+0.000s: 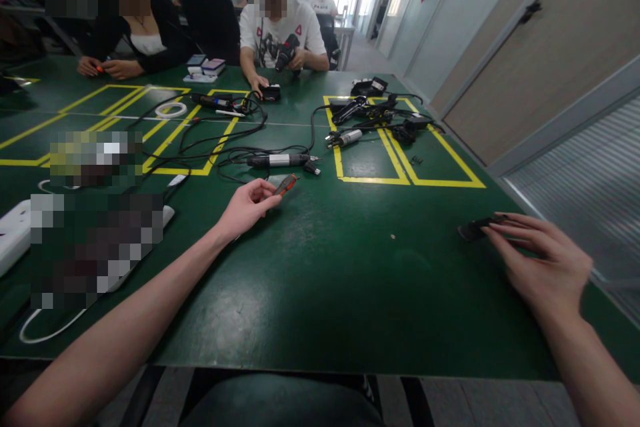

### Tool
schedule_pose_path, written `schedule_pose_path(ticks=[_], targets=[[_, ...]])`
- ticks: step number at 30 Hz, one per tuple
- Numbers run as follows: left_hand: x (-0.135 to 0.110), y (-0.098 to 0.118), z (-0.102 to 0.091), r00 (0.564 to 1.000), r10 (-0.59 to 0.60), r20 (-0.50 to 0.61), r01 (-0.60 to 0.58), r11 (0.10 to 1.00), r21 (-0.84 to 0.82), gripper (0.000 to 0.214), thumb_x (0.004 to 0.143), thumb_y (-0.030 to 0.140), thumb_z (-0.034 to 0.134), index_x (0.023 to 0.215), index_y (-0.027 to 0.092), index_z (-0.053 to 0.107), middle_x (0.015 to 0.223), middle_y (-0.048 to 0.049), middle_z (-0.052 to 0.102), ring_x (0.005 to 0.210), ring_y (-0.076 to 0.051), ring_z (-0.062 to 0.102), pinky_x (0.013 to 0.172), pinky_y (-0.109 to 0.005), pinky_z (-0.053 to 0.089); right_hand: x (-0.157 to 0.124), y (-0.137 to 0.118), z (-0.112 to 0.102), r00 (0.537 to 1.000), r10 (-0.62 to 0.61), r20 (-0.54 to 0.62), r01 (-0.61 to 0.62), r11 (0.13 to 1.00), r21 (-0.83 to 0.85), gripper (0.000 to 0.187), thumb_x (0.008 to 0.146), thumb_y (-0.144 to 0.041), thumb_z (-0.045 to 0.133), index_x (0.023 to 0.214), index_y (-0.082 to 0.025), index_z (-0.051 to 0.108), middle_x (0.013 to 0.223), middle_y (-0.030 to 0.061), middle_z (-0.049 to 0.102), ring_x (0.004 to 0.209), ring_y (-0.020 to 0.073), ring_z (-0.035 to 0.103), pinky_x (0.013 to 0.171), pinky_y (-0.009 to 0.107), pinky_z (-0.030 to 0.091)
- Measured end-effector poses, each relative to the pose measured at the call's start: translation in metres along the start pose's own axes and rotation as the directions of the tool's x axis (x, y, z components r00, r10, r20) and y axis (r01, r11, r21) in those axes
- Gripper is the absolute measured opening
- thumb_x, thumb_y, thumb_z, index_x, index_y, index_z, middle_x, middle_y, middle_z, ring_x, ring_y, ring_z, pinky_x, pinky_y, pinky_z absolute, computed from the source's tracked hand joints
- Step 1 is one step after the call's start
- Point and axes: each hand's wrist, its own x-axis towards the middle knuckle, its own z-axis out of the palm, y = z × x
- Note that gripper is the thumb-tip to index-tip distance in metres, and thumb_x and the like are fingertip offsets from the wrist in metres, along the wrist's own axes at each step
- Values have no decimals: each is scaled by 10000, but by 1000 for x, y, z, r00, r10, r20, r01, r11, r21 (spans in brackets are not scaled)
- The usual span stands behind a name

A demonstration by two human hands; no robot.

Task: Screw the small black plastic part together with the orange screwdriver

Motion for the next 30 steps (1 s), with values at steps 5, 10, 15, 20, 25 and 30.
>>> schedule_pose_path(ticks=[5,10,15,20,25,30], targets=[[-1,1,0,1000,-6,3,6,1000,-5,175,790,319,730,865,185,646,683,22,624,574,-112,498,560,-246,375,1,-1,-1,1000,7,-17,-7,1000,-13,273,827,-475,775,722,-223,778,845,72,802,696,269,774,501,364,608],[0,0,1,1000,-8,0,8,1000,-3,179,787,319,725,868,184,639,687,23,621,570,-111,489,562,-250,366,0,-2,0,999,20,-33,-21,999,-25,263,817,-453,781,708,-214,776,832,71,799,659,251,764,494,343,605],[1,-1,1,1000,-7,3,7,1000,-4,191,783,326,729,870,182,638,707,16,630,587,-114,498,566,-251,369,1,-3,2,998,-38,-49,35,998,-55,279,838,-456,765,705,-211,767,818,76,805,641,247,769,496,333,605],[0,-1,1,1000,-4,2,4,1000,-6,192,788,329,730,878,184,644,711,14,635,594,-117,501,569,-251,377,0,-5,1,999,37,-34,-40,996,-80,272,816,-468,754,694,-225,765,892,85,836,662,275,792,529,373,626],[0,-1,1,1000,-2,1,2,1000,-5,191,788,333,729,877,184,649,716,9,637,598,-120,504,567,-252,378,-1,-5,1,993,120,-13,-121,990,-72,258,790,-459,753,663,-235,747,918,84,837,732,294,807,577,380,627],[0,-1,1,1000,4,-2,-4,1000,-4,185,791,325,732,878,183,652,713,8,645,591,-116,500,562,-246,375,0,-6,3,998,35,-46,-37,999,-36,270,810,-442,766,652,-226,736,885,89,824,691,284,786,557,382,613]])
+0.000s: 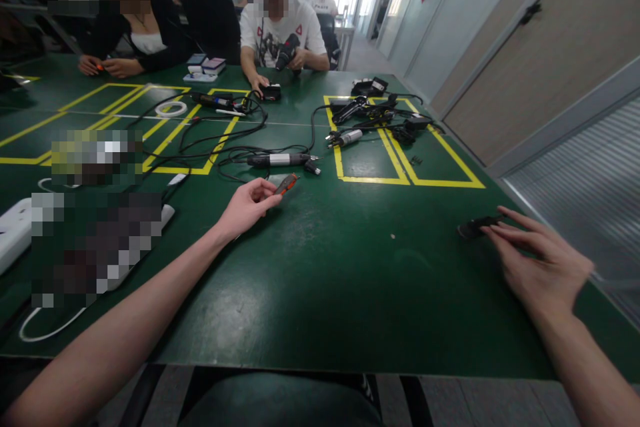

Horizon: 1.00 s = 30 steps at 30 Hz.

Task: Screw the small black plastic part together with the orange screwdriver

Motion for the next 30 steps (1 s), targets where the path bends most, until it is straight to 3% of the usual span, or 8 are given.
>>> schedule_pose_path(ticks=[7,16,20,26,30], targets=[[0,2,0,1000,-9,4,9,1000,2,185,785,322,730,876,183,648,695,15,629,586,-117,493,562,-249,371,-1,10,3,999,45,29,-45,999,-2,321,760,-503,770,609,-226,710,819,77,800,666,281,779,634,424,643],[0,1,0,1000,-13,1,13,1000,1,184,781,325,738,864,187,649,690,21,620,583,-114,491,557,-244,365,-4,14,-2,980,127,155,-125,992,-24,318,739,-533,752,605,-251,695,815,65,767,721,292,768,666,444,628],[0,0,1,1000,-10,-4,10,1000,1,177,786,321,736,860,188,645,682,22,615,578,-114,485,555,-247,363,-3,12,-4,981,104,165,-100,995,-28,308,749,-520,734,592,-257,698,817,61,779,730,294,776,703,449,634],[0,1,0,1000,-19,3,19,1000,3,181,794,322,736,869,186,644,696,19,624,581,-116,491,562,-252,371,-3,10,-3,992,-26,120,29,999,-22,232,795,-435,711,663,-249,751,834,56,806,686,270,782,655,403,634],[0,2,0,1000,-18,5,18,1000,-6,175,794,313,736,871,185,646,713,14,637,586,-115,498,568,-253,374,-3,11,-3,992,-10,122,15,999,-41,245,791,-449,709,666,-243,755,826,59,807,681,271,785,646,401,634]])
